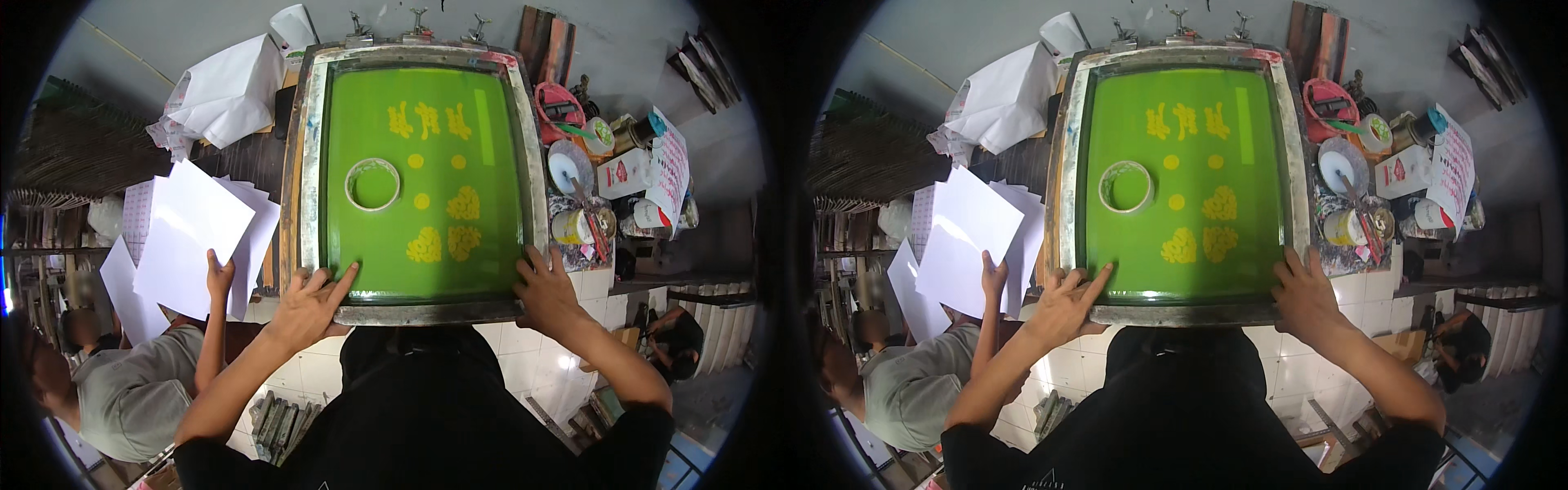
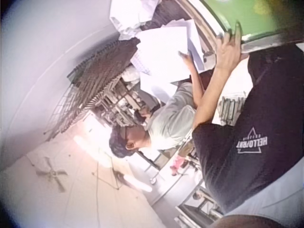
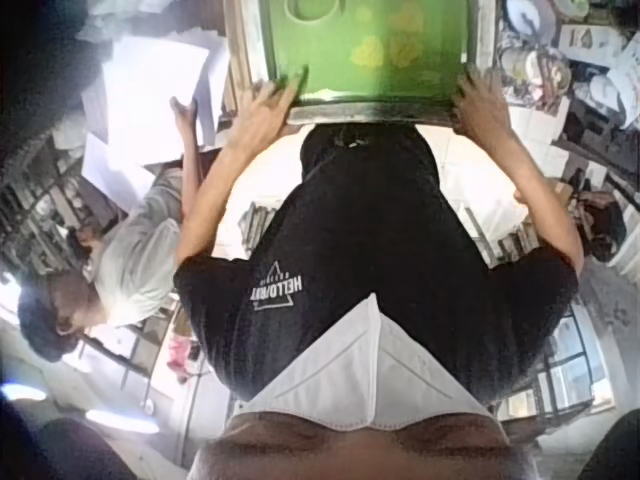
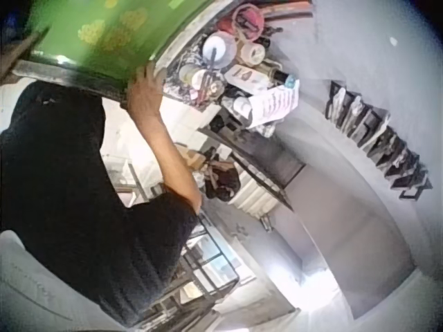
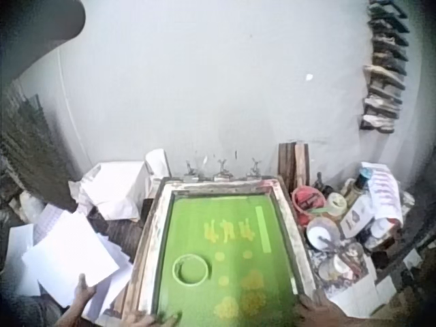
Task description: The person prepares a green printing screen by applying tape to the inner edges of the frame, using a scraper to remove debris, and clearing the screen surface by hand.
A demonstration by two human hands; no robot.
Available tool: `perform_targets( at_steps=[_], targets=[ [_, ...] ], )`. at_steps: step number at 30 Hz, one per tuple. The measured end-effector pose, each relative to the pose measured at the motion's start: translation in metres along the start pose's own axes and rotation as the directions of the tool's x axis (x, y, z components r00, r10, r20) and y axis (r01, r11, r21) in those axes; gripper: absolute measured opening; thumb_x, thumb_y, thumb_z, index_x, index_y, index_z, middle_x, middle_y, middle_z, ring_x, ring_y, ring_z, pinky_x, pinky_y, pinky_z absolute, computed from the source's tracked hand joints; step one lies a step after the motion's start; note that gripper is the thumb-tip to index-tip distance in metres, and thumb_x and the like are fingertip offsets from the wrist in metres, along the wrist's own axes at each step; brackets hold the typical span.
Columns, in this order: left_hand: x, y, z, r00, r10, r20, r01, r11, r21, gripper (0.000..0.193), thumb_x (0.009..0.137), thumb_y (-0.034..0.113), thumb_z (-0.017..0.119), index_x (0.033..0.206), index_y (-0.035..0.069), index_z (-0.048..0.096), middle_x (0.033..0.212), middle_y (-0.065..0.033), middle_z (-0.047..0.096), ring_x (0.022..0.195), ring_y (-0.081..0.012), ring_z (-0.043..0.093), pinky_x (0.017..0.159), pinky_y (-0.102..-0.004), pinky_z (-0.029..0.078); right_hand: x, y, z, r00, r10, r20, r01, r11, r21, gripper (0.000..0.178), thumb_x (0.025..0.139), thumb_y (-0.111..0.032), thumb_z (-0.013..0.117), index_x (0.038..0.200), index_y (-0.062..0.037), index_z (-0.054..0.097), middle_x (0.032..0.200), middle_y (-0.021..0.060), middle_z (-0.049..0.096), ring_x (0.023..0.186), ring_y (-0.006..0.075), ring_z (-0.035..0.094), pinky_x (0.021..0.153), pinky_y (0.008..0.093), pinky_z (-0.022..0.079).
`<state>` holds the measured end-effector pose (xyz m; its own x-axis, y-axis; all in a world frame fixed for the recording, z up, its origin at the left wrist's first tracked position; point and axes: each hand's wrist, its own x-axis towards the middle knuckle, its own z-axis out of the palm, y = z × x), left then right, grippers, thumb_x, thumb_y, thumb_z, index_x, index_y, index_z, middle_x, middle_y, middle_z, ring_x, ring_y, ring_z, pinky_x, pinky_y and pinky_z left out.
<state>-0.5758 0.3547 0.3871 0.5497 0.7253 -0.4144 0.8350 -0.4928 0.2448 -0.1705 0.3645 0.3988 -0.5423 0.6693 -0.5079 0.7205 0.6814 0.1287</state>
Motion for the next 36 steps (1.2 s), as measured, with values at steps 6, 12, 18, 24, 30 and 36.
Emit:
perform_targets(
  at_steps=[6,12,18,24,30,36],
  targets=[
    [-0.014,-0.012,0.008,0.969,0.059,-0.24,-0.109,0.974,-0.199,0.114,0.069,0.038,0.09,0.16,0.005,0.03,0.119,-0.0115,0.069,0.123,-0.0317,0.049,0.108,-0.0445,0.03,0.013,-0.001,0.002,0.998,-0.016,-0.06,0.026,0.985,0.169,0.054,0.073,-0.05,0.081,0.108,-0.0089,0.076,0.126,0.0123,0.06,0.134,0.035,0.042,0.114,0.0577,0.027],
    [-0.024,-0.008,0.008,0.952,-0.045,-0.303,-0.051,0.953,-0.299,0.118,0.065,0.039,0.093,0.159,0.004,0.03,0.15,-0.0203,0.045,0.139,-0.0358,0.04,0.116,-0.0527,0.027,0.071,-0.052,-0.001,0.979,-0.112,-0.17,0.196,0.737,0.647,0.062,0.071,-0.049,0.084,0.115,-0.0073,0.071,0.116,0.0113,0.063,0.116,0.0333,0.055,0.106,0.0479,0.037],
    [-0.02,-0.023,0.045,0.905,-0.146,-0.401,-0.047,0.9,-0.433,0.153,0.057,0.036,0.098,0.16,-0.002,-0.008,0.166,-0.028,0.016,0.156,-0.0451,0.007,0.123,-0.0628,0.005,0.101,-0.102,-0.005,0.928,-0.144,-0.343,0.357,0.599,0.716,0.051,0.074,-0.031,0.084,0.116,-0.0049,0.07,0.113,0.0109,0.063,0.111,0.0324,0.057,0.1,0.0447,0.042],
    [-0.014,-0.023,0.06,0.89,-0.179,-0.42,-0.047,0.879,-0.474,0.152,0.058,0.035,0.098,0.16,-0.003,-0.009,0.168,-0.029,0.004,0.154,-0.0516,0.001,0.122,-0.0664,0.003,0.143,-0.153,-0.02,0.873,-0.175,-0.455,0.461,0.599,0.655,0.046,0.07,-0.015,0.081,0.111,0.0,0.07,0.113,0.0116,0.061,0.11,0.0317,0.055,0.098,0.0425,0.043],
    [-0.016,-0.022,0.053,0.907,-0.196,-0.372,-0.033,0.849,-0.528,0.151,0.058,0.033,0.098,0.16,-0.002,-0.007,0.168,-0.0279,0.003,0.155,-0.0503,0.001,0.122,-0.0649,0.002,0.152,-0.162,-0.035,0.873,-0.163,-0.46,0.472,0.522,0.71,0.041,0.075,-0.018,0.079,0.11,0.0007,0.07,0.114,0.0128,0.061,0.111,0.0325,0.055,0.098,0.0432,0.044],
    [-0.027,-0.028,0.027,0.932,-0.189,-0.309,-0.04,0.794,-0.607,0.137,0.061,0.029,0.096,0.162,0.001,0.008,0.169,-0.0249,0.009,0.157,-0.0394,0.01,0.126,-0.055,0.006,0.168,-0.142,-0.046,0.886,-0.132,-0.444,0.46,0.368,0.808,0.023,0.086,-0.016,0.073,0.102,-0.0005,0.075,0.102,0.0155,0.072,0.099,0.033,0.066,0.088,0.0431,0.051]
  ],
)
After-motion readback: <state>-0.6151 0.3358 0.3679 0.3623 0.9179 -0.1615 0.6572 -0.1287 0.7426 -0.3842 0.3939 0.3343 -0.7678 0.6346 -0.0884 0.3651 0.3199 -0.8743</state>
